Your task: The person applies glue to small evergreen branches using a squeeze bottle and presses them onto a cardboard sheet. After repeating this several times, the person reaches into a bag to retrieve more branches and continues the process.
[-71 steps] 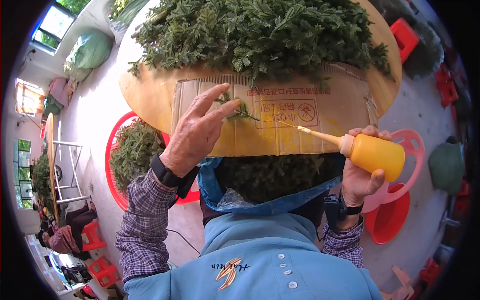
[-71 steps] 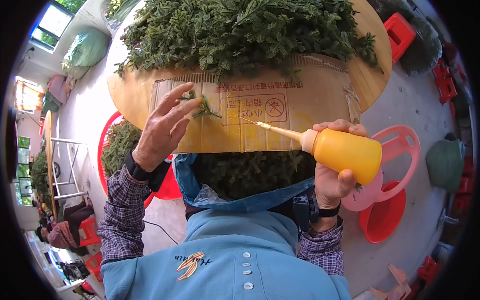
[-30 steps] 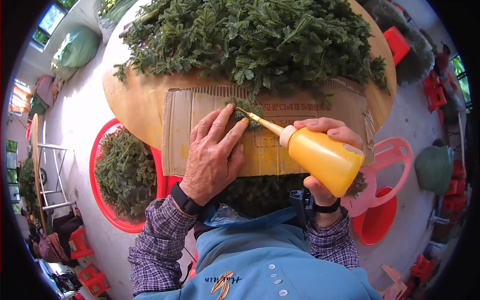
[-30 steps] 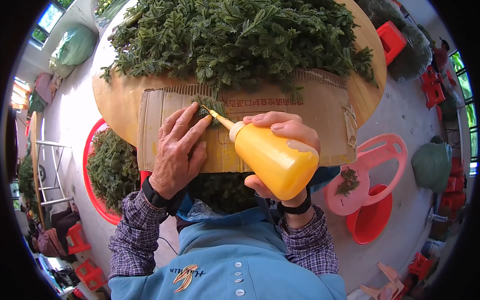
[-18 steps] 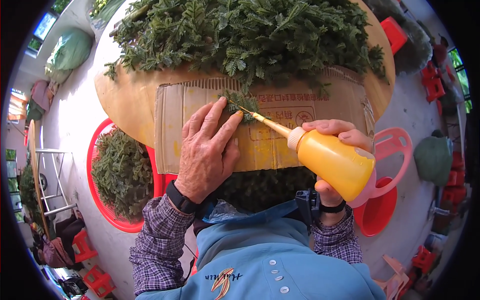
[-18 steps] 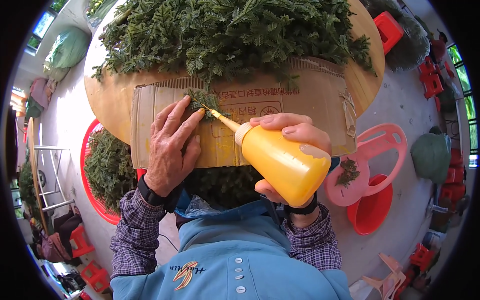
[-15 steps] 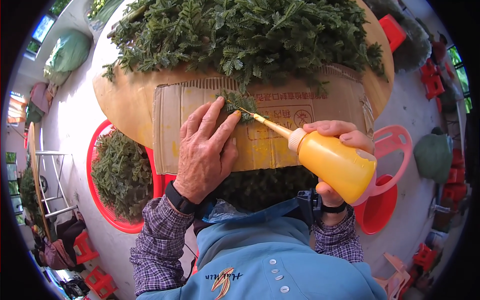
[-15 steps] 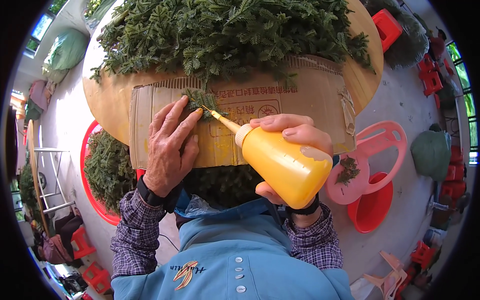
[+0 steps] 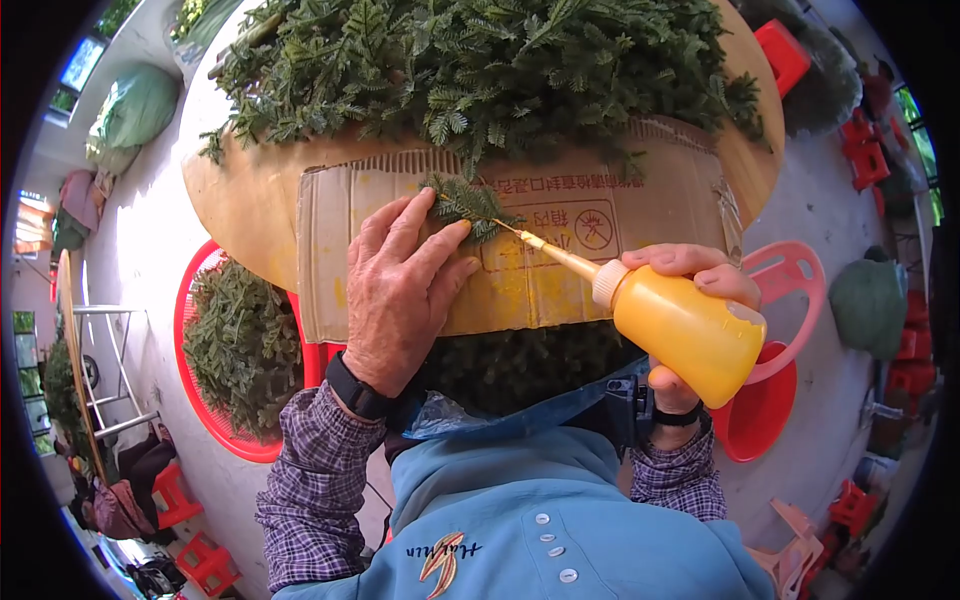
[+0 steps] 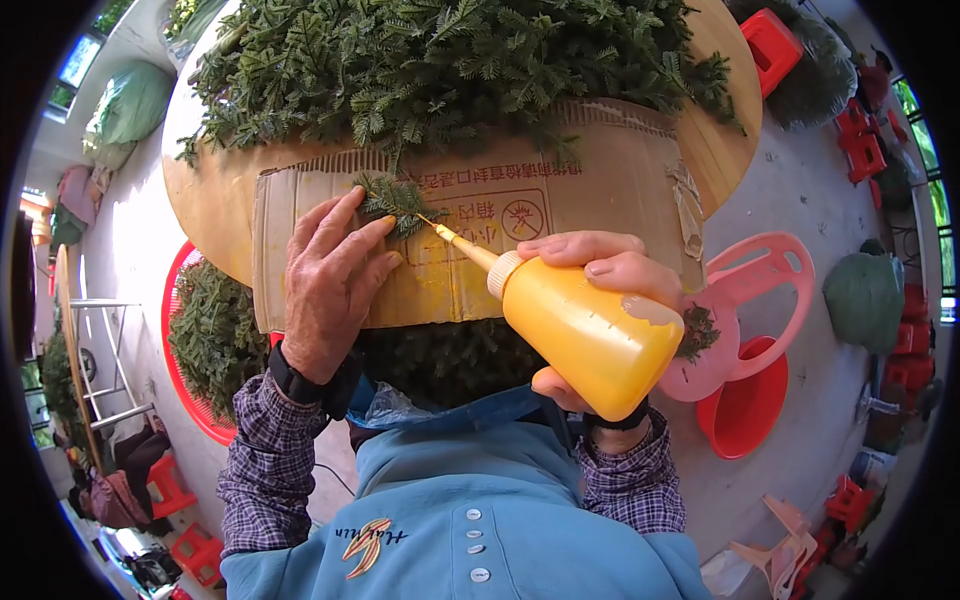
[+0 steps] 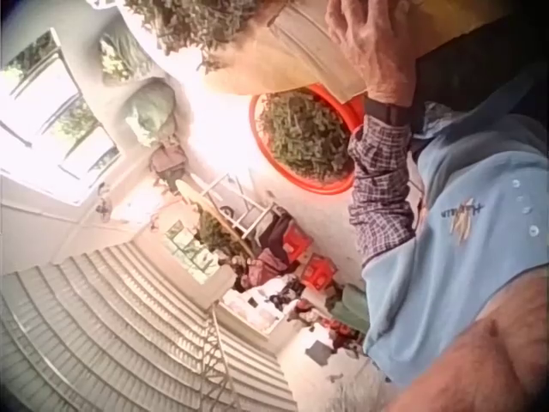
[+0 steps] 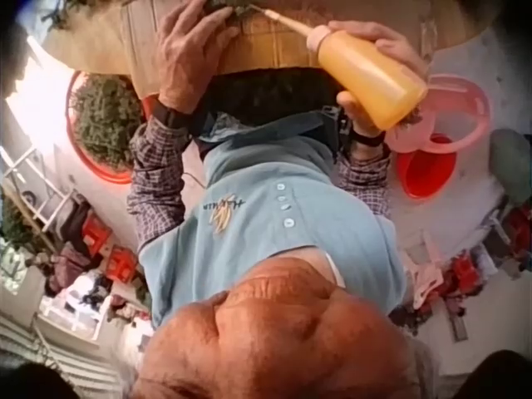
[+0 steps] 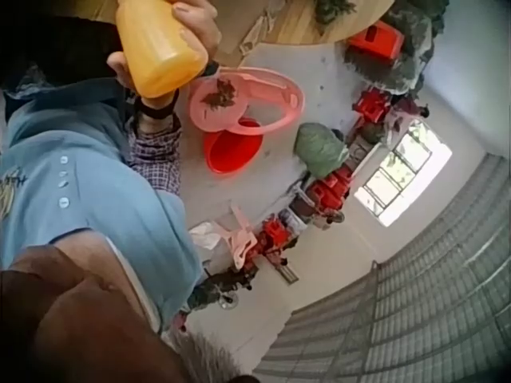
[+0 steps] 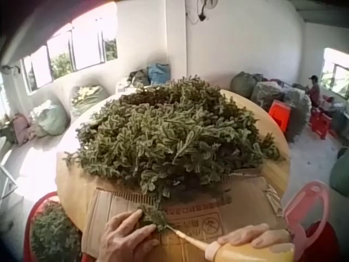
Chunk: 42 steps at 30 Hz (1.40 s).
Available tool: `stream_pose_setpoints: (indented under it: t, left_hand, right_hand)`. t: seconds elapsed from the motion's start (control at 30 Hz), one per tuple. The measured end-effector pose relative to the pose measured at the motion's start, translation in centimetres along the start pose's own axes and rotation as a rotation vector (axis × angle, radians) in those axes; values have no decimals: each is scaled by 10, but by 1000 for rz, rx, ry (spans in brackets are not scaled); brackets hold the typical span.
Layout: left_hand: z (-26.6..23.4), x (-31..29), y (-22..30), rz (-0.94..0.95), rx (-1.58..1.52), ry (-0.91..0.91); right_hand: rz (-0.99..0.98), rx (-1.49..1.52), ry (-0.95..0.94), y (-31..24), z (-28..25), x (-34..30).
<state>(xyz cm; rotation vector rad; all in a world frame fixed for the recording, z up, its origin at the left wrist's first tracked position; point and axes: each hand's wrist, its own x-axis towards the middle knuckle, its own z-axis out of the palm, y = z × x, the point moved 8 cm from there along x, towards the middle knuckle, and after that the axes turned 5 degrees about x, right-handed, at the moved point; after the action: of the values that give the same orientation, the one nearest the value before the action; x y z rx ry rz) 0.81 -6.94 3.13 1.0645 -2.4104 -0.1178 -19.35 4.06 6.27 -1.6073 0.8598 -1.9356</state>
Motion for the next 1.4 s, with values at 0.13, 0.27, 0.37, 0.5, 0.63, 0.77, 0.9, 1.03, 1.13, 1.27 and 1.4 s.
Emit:
stream_pose_setpoints:
  t: [0.13,0.27,0.37,0.5,0.63,0.77,0.9,1.03,1.13,1.27,1.4]
  left_hand:
    - [2,3,1,-30,1,60]
    - [2,5,2,-60,5,89]
    - [1,6,4,-67,-10,120]
    - [-1,7,5,-70,14,148]
    - [-33,4,14,-55,-1,139]
    - [-69,-22,35,-45,-117,27]
    - [-51,-34,48,12,-342,-343]
    - [-79,40,-39,-79,-89,113]
    - [-68,70,-103,-76,37,175]
    - [-46,83,-148,-66,215,86]
    - [-39,82,-171,-147,83,-22]
  right_hand:
    - [8,13,31,3,-7,-3]
    - [11,18,49,3,-14,-5]
    - [11,9,58,0,-18,-8]
    - [13,7,69,-3,-20,-10]
    - [-29,-2,109,-9,-31,-15]
    - [13,25,308,-9,-52,-26]
    - [34,7,382,-2,-62,-32]
    - [23,-11,355,-2,-65,-33]
    - [7,-31,311,-1,-61,-28]
    - [-8,-5,295,-2,-56,-23]
    - [-21,-4,274,-1,-56,-25]
